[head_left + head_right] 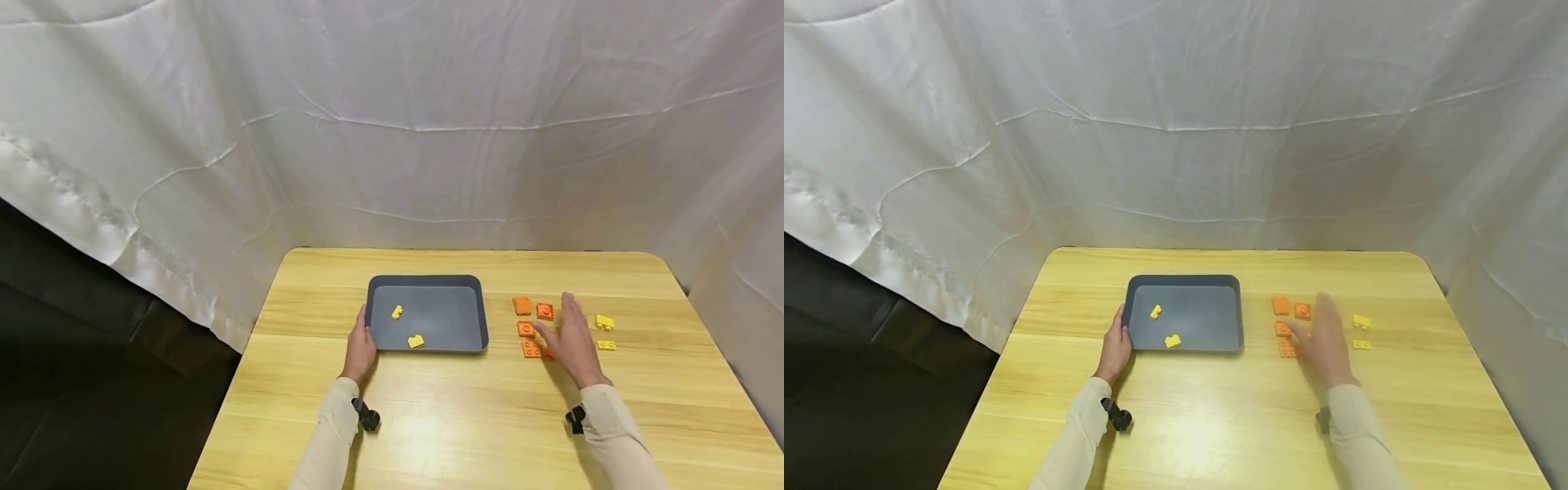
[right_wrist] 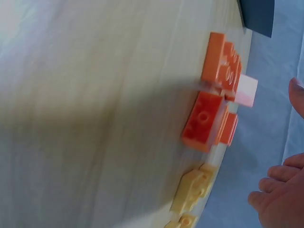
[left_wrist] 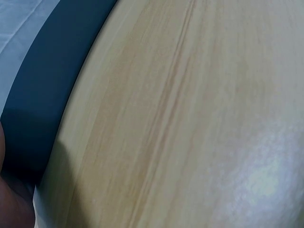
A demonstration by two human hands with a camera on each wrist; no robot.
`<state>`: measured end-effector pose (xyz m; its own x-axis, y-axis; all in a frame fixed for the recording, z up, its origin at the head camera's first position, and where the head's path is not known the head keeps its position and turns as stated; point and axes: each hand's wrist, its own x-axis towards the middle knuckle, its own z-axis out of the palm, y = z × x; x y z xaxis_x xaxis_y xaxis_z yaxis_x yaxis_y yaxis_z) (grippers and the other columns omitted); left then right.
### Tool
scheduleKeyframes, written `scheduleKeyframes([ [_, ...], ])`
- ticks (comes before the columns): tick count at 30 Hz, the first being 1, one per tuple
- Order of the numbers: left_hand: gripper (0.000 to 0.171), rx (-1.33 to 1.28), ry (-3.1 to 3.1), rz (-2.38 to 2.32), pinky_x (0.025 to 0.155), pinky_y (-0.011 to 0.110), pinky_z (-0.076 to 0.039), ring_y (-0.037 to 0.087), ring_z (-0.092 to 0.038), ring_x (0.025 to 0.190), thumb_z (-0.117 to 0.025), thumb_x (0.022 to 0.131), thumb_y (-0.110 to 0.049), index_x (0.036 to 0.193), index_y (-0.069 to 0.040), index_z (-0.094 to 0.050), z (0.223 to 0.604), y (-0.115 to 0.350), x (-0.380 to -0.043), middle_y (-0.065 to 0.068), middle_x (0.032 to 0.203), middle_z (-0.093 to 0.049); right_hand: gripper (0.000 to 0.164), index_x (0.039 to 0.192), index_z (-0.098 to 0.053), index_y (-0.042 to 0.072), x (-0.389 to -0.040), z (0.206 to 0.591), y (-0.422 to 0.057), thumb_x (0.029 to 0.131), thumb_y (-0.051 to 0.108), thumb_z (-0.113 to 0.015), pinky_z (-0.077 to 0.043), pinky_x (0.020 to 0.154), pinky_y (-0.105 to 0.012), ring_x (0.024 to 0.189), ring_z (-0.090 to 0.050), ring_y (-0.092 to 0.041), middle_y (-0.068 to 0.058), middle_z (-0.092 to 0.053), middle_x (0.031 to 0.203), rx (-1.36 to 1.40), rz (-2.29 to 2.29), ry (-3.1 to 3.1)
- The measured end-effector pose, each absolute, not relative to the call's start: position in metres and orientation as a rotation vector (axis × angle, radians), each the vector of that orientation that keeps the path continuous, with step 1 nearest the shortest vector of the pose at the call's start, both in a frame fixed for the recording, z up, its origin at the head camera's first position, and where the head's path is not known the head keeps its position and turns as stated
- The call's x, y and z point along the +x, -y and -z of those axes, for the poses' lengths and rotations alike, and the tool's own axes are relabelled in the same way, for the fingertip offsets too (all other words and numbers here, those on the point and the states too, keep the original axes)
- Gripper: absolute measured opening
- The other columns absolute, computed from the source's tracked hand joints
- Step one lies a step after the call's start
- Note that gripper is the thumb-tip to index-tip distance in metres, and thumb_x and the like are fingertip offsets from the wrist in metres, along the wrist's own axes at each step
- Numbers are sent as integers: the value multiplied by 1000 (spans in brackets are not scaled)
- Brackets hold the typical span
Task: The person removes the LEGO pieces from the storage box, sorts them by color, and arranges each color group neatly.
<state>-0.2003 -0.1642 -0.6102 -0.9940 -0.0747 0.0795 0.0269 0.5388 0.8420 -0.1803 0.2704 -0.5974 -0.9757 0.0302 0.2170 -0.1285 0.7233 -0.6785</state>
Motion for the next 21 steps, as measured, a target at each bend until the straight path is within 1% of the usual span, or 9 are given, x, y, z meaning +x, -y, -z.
scheduleKeyframes([
  [3, 54, 38, 2662, 1461, 123, 52, -33, 42, -37, 148, -36, 108, 6, 161, 6, -26, 611, 164, -200, 26, 162, -36, 96, 161, -7, -12, -183, 596, -264, 102, 31, -69, -6, 126, -64, 151, -9, -57, -36, -7, 166, 100, -1089, 2716],
  [10, 54, 40, 2668, 1434, 123, 51, -33, 40, -37, 148, -35, 109, 5, 161, 5, -26, 613, 164, -201, 26, 161, -36, 96, 160, -10, -13, -186, 595, -243, 101, 33, -70, -11, 125, -65, 150, -13, -57, -38, -10, 165, 185, -1051, 2742],
  [15, 54, 30, 2660, 1448, 122, 54, -33, 42, -38, 147, -35, 108, 6, 161, 6, -26, 612, 164, -201, 28, 160, -37, 96, 160, -12, -15, -190, 594, -227, 101, 34, -70, -14, 125, -65, 150, -16, -57, -39, -12, 164, 210, -1038, 2754],
  [17, 53, 21, 2657, 1439, 121, 55, -34, 44, -39, 146, -35, 108, 6, 160, 7, -26, 611, 163, -200, 29, 160, -37, 96, 159, -12, -15, -192, 593, -222, 101, 34, -70, -13, 125, -64, 150, -15, -57, -39, -12, 164, 218, -1056, 2753],
  [21, 53, 28, 2663, 1448, 122, 53, -34, 42, -38, 147, -35, 109, 5, 161, 7, -25, 610, 164, -200, 27, 161, -36, 96, 160, -12, -14, -197, 591, -212, 101, 35, -70, -13, 125, -64, 152, -12, -55, -37, -10, 165, 233, -1096, 2745],
])
